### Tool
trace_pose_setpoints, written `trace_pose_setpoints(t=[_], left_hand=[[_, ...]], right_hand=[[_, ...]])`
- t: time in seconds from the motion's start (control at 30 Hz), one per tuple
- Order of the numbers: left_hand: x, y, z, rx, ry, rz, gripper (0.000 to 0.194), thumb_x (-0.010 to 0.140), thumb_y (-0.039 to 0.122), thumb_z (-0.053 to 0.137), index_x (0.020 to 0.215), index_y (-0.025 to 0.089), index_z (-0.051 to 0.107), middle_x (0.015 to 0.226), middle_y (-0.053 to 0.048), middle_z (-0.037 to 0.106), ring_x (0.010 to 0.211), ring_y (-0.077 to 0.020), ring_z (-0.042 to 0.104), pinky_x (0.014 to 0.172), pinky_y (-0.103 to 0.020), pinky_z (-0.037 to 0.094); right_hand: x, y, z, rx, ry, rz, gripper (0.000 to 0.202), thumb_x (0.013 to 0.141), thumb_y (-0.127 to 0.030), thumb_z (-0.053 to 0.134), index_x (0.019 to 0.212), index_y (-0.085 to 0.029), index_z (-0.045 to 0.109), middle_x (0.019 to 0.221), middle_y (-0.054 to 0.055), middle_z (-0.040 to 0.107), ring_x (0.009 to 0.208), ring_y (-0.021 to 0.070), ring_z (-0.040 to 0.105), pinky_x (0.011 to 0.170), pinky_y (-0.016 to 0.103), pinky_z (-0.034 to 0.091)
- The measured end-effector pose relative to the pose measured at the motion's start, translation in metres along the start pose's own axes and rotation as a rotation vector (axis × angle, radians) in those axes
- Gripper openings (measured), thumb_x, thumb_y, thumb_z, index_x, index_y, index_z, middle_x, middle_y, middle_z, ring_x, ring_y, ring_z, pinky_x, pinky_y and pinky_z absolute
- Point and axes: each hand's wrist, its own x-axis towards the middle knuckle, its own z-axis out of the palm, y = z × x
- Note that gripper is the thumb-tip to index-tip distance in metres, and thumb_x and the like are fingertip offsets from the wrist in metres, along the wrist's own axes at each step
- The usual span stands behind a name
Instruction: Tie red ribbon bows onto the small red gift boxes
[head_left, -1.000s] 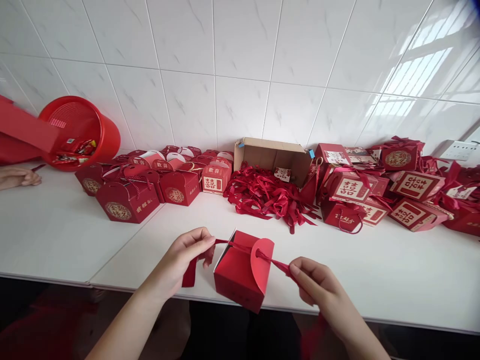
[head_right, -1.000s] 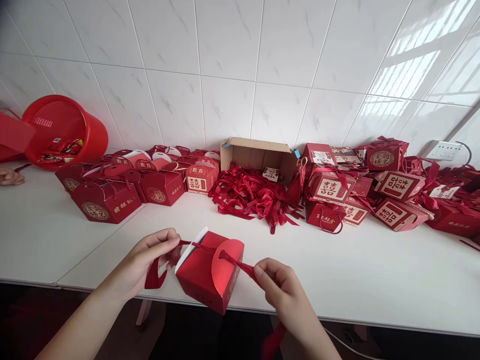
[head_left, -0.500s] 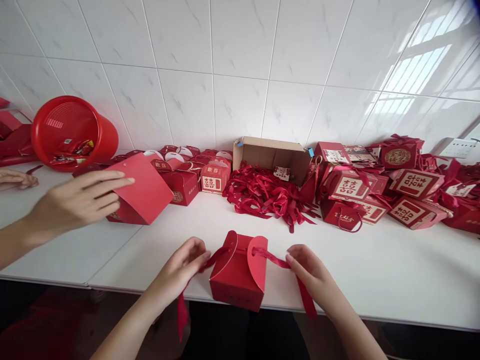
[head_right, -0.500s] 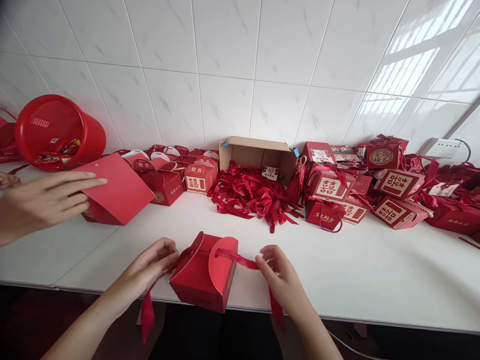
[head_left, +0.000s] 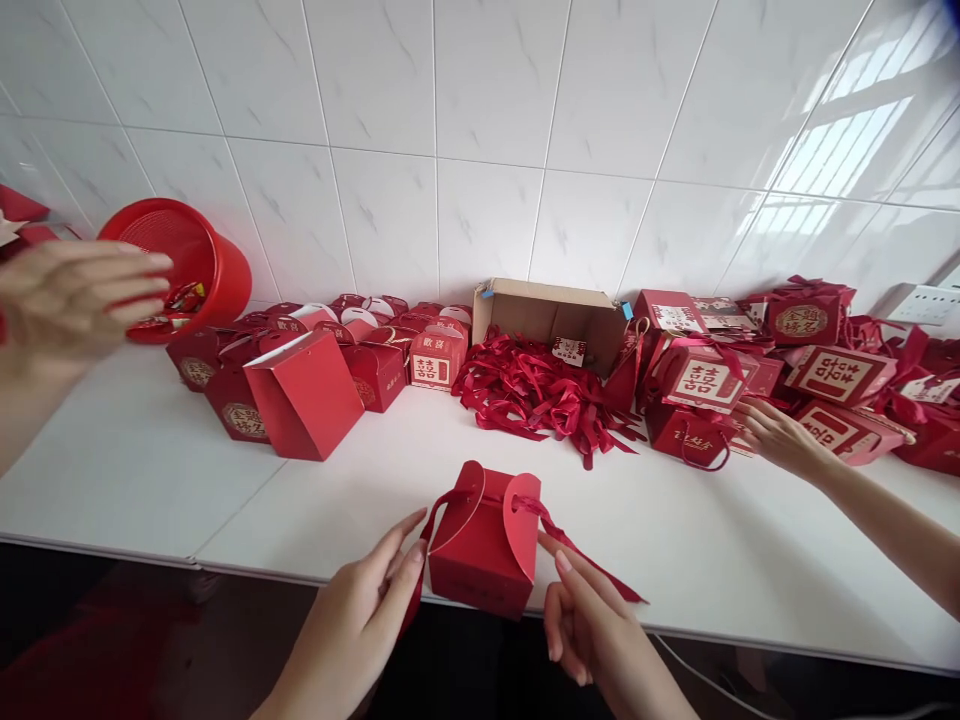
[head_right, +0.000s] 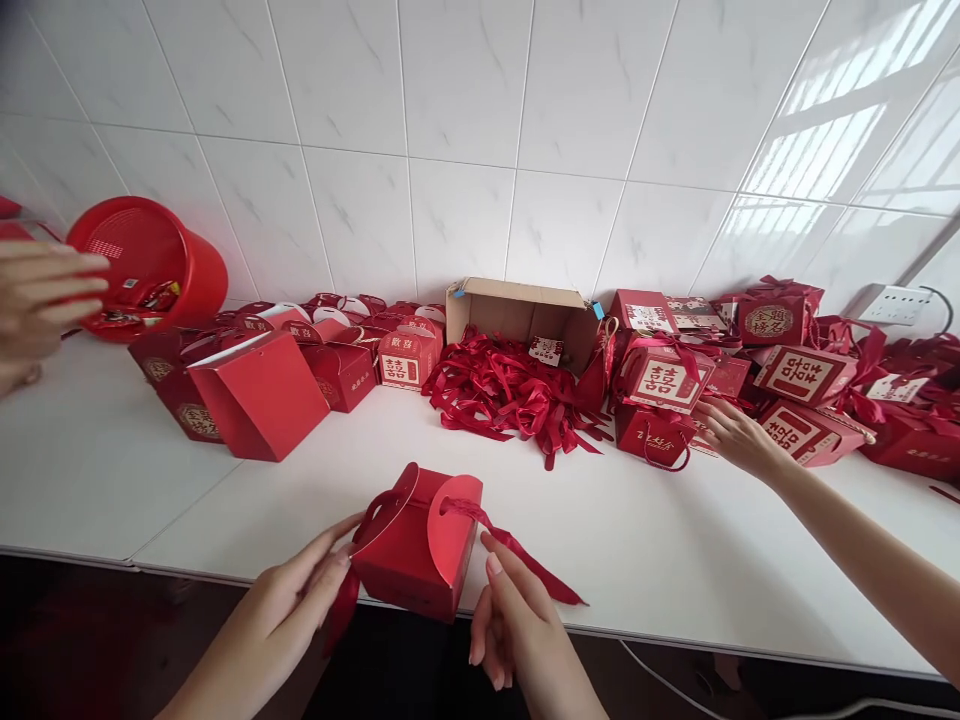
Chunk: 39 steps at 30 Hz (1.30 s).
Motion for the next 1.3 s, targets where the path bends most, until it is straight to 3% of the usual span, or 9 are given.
trace_pose_setpoints(t=[0.1, 0.2, 0.37, 0.47, 0.57, 0.67, 0.77, 1.0, 1.3], left_hand=[[0.009, -0.007, -0.006, -0.052, 0.097, 0.098, 0.025, 0.082, 0.042, 0.056, 0.098, 0.026, 0.065, 0.079, -0.002, 0.058, 0.076, -0.0197, 0.056, 0.067, -0.024, 0.044], [0.01, -0.01, -0.016, -0.223, 0.003, 0.106, 0.025, 0.082, 0.042, 0.055, 0.071, 0.022, 0.064, 0.089, -0.005, 0.06, 0.083, -0.0209, 0.056, 0.072, -0.024, 0.045], [0.001, -0.005, -0.031, -0.617, -0.091, -0.013, 0.035, 0.081, 0.046, 0.052, 0.064, 0.019, 0.067, 0.072, -0.007, 0.062, 0.077, -0.0226, 0.055, 0.08, -0.032, 0.047], [-0.004, -0.007, -0.033, -0.809, -0.081, -0.01, 0.039, 0.078, 0.046, 0.055, 0.051, 0.02, 0.061, 0.058, -0.006, 0.056, 0.064, -0.0206, 0.052, 0.07, -0.033, 0.048], [-0.007, -0.017, -0.036, -1.024, 0.083, -0.026, 0.029, 0.073, 0.046, 0.058, 0.055, 0.023, 0.065, 0.063, -0.008, 0.061, 0.066, -0.0234, 0.055, 0.064, -0.038, 0.051], [-0.003, -0.026, -0.045, -1.179, 0.243, -0.07, 0.014, 0.062, 0.039, 0.067, 0.066, 0.026, 0.071, 0.095, -0.011, 0.07, 0.094, -0.0315, 0.059, 0.07, -0.043, 0.054], [0.005, -0.025, -0.053, -1.305, 0.303, -0.075, 0.014, 0.058, 0.038, 0.071, 0.058, 0.024, 0.068, 0.104, -0.011, 0.07, 0.109, -0.0349, 0.055, 0.072, -0.045, 0.056], [0.024, 0.002, -0.048, -1.649, 0.292, 0.054, 0.013, 0.065, 0.026, 0.07, 0.057, 0.025, 0.059, 0.08, 0.004, 0.069, 0.083, -0.0233, 0.066, 0.054, -0.032, 0.056], [0.039, -0.006, -0.04, -1.995, 0.266, -0.011, 0.012, 0.08, 0.018, 0.052, 0.091, 0.015, 0.055, 0.072, -0.001, 0.054, 0.065, -0.0107, 0.057, 0.054, -0.02, 0.054]], right_hand=[[0.006, -0.004, 0.001, 0.293, -0.01, -0.053, 0.046, 0.086, -0.051, 0.054, 0.117, -0.018, 0.053, 0.057, -0.004, 0.055, 0.036, 0.0027, 0.032, 0.038, 0.017, 0.021], [0.015, -0.006, 0.001, 0.622, 0.014, -0.074, 0.021, 0.083, -0.037, 0.064, 0.089, -0.018, 0.06, 0.076, -0.001, 0.062, 0.044, 0.0014, 0.041, 0.043, 0.015, 0.035], [0.028, -0.007, 0.002, 0.865, 0.181, -0.19, 0.024, 0.073, -0.015, 0.073, 0.093, -0.024, 0.063, 0.09, -0.001, 0.062, 0.07, 0.0058, 0.058, 0.056, 0.014, 0.049], [0.03, -0.01, 0.0, 0.945, 0.201, -0.247, 0.027, 0.073, -0.012, 0.072, 0.096, -0.024, 0.064, 0.088, -0.002, 0.062, 0.07, 0.0045, 0.058, 0.059, 0.013, 0.052], [0.03, -0.014, -0.005, 0.95, 0.202, -0.299, 0.032, 0.072, -0.013, 0.073, 0.101, -0.024, 0.064, 0.085, -0.003, 0.062, 0.067, 0.0024, 0.056, 0.061, 0.011, 0.052], [0.029, -0.017, -0.011, 0.886, 0.236, -0.317, 0.022, 0.072, -0.017, 0.075, 0.091, -0.023, 0.067, 0.077, -0.004, 0.061, 0.065, 0.0033, 0.056, 0.06, 0.012, 0.052], [0.028, -0.019, -0.014, 0.735, 0.332, -0.354, 0.015, 0.075, -0.027, 0.073, 0.089, -0.023, 0.069, 0.08, -0.002, 0.062, 0.067, 0.0068, 0.058, 0.059, 0.017, 0.053], [0.022, -0.023, -0.018, 0.495, 0.495, -0.512, 0.01, 0.074, -0.028, 0.073, 0.082, -0.023, 0.071, 0.092, 0.0, 0.065, 0.062, 0.0073, 0.053, 0.06, 0.022, 0.052], [0.019, -0.016, -0.013, 0.473, 0.425, -0.461, 0.021, 0.08, -0.037, 0.067, 0.091, -0.02, 0.072, 0.071, 0.001, 0.059, 0.062, 0.0108, 0.05, 0.059, 0.025, 0.049]])
